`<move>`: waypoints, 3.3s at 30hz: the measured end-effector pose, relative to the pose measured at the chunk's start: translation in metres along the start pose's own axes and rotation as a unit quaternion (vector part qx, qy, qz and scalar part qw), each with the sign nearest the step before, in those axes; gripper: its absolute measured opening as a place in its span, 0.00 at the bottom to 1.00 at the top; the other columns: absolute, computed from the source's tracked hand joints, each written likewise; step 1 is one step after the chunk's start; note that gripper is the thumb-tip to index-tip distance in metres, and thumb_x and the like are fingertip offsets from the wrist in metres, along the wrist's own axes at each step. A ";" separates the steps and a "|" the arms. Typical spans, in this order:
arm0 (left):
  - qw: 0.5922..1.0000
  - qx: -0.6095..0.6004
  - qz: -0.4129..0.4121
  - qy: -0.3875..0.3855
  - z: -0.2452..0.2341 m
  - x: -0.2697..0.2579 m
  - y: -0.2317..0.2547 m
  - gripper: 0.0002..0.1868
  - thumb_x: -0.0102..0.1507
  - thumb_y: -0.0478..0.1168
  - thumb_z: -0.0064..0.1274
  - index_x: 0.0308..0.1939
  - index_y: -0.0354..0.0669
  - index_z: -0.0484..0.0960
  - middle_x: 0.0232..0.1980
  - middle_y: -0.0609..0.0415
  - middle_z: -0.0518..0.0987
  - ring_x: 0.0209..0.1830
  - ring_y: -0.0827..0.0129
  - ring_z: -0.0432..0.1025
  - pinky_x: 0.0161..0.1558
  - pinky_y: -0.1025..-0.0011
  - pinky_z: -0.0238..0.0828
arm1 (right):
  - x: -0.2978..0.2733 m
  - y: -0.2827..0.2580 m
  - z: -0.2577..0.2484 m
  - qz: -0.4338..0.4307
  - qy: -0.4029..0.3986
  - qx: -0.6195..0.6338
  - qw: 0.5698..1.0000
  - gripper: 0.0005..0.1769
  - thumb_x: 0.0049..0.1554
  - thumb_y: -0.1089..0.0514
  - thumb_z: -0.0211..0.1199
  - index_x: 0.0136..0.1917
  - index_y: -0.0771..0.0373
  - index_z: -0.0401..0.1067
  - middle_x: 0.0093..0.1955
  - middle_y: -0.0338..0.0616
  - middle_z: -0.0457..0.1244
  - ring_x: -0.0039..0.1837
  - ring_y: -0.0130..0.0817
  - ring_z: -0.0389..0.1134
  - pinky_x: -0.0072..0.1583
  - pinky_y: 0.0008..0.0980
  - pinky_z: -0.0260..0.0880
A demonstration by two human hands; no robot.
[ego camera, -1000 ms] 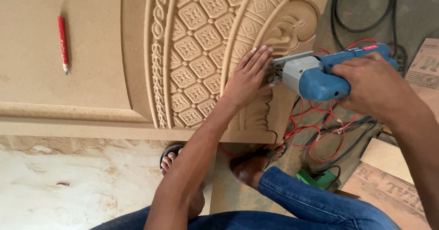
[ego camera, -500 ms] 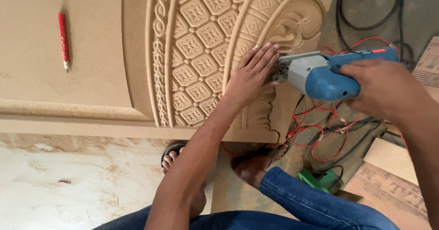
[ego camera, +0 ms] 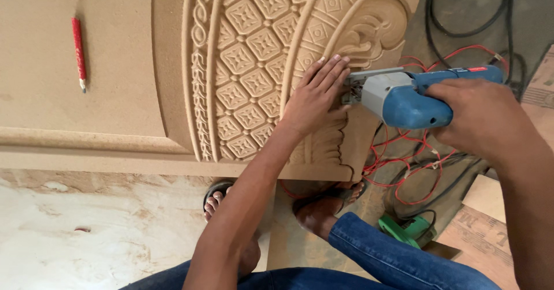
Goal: The person uses a handheld electric carving tool to carve intricate patterns into a large wooden panel. They guide the tool along the edges and details of the design, creating raised and recessed areas.
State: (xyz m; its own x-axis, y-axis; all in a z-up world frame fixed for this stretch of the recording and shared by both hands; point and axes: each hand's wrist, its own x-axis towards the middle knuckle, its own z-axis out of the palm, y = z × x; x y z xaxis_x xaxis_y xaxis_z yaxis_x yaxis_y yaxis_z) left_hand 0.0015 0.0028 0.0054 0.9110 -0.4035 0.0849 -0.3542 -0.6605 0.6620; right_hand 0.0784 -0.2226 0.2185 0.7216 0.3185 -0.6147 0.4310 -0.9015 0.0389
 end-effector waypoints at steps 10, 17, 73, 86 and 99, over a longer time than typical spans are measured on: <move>1.000 -0.021 -0.007 0.007 0.001 -0.001 -0.001 0.43 0.62 0.57 0.58 0.74 0.35 0.65 0.81 0.50 0.59 0.83 0.61 0.49 0.83 0.57 0.40 | -0.002 -0.006 0.003 0.003 0.023 0.010 1.000 0.32 0.35 0.55 0.77 0.55 0.57 0.77 0.54 0.49 0.71 0.56 0.52 0.72 0.57 0.47 0.71; 1.000 -0.024 -0.006 0.009 0.003 -0.002 -0.002 0.44 0.62 0.57 0.59 0.74 0.34 0.64 0.81 0.50 0.58 0.83 0.61 0.50 0.82 0.57 0.41 | -0.003 -0.007 0.004 -0.010 0.037 0.023 0.999 0.33 0.36 0.54 0.76 0.57 0.57 0.78 0.55 0.49 0.71 0.56 0.51 0.72 0.60 0.46 0.71; 0.996 0.026 0.073 -0.042 0.056 -0.105 0.072 0.28 0.62 0.29 0.49 0.68 0.33 0.73 0.71 0.45 0.70 0.76 0.54 0.60 0.82 0.56 0.54 | -0.012 -0.010 0.011 -0.004 0.088 0.075 0.993 0.20 0.41 0.57 0.68 0.50 0.54 0.80 0.43 0.54 0.70 0.47 0.58 0.71 0.50 0.51 0.71; 0.993 -0.019 -0.013 0.113 0.038 -0.099 0.054 0.29 0.61 0.30 0.52 0.68 0.30 0.70 0.73 0.43 0.66 0.78 0.49 0.58 0.79 0.52 0.53 | -0.070 0.026 -0.013 -0.034 0.136 0.165 0.976 0.28 0.41 0.51 0.78 0.55 0.59 0.80 0.42 0.52 0.71 0.41 0.49 0.73 0.48 0.43 0.72; 0.992 0.032 -0.023 0.117 0.031 -0.095 0.065 0.30 0.62 0.32 0.51 0.70 0.33 0.69 0.69 0.43 0.68 0.74 0.49 0.60 0.76 0.51 0.55 | -0.140 0.069 0.051 0.128 0.157 0.392 0.898 0.11 0.61 0.61 0.70 0.53 0.69 0.74 0.36 0.48 0.68 0.40 0.34 0.72 0.46 0.38 0.74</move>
State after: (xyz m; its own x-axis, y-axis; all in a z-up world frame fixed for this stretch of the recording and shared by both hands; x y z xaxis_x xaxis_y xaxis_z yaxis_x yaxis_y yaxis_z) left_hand -0.1140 -0.0212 0.0172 0.9480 -0.2187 0.2311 -0.3168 -0.7163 0.6217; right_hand -0.0209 -0.3442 0.2672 0.9126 0.0276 -0.4079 -0.1952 -0.8472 -0.4941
